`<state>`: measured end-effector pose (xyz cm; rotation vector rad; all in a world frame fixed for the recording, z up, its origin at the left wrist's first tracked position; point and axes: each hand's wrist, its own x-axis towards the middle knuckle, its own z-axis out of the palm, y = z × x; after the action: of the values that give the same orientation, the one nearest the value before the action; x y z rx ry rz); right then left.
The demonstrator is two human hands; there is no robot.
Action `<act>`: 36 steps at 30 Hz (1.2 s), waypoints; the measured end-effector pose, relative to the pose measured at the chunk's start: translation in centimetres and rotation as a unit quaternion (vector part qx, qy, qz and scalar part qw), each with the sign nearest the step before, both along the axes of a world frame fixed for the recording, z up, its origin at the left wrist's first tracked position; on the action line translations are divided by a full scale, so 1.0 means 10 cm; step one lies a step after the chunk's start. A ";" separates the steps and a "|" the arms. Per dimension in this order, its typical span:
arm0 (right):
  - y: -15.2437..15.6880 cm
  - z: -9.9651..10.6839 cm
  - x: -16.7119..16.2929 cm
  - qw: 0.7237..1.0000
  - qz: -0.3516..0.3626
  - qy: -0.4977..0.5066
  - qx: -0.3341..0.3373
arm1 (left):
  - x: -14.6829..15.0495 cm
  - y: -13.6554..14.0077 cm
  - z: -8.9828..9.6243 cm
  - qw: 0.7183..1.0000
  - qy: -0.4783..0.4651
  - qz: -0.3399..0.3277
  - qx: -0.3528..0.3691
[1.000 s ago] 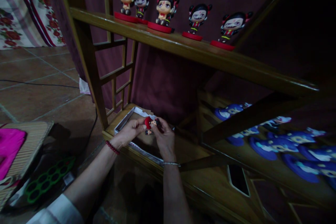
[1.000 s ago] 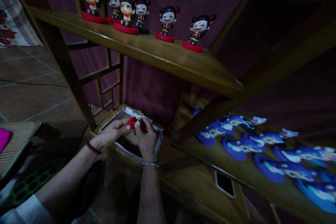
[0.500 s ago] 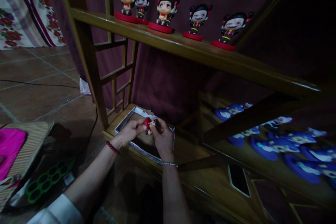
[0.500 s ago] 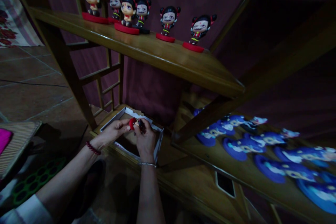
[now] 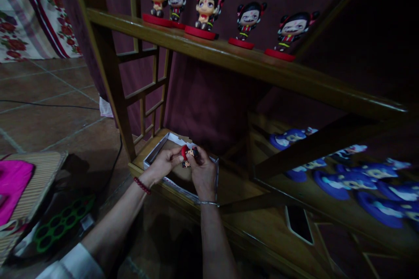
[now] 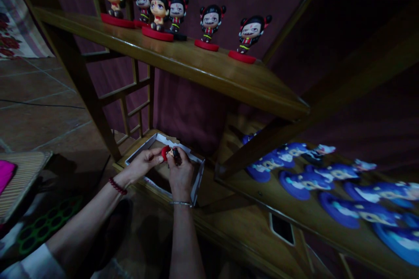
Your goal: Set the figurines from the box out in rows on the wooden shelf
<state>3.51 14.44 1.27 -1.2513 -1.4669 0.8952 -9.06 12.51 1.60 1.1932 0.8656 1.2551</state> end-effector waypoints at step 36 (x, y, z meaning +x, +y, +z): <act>0.06 -0.02 0.07 0.997 0.076 -0.014 0.029 | -0.02 0.02 -0.07 0.994 -0.096 0.005 -0.054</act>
<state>4.19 15.08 1.08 -1.1259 -1.6158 0.9313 -9.27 12.73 0.87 0.9672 0.7871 1.2914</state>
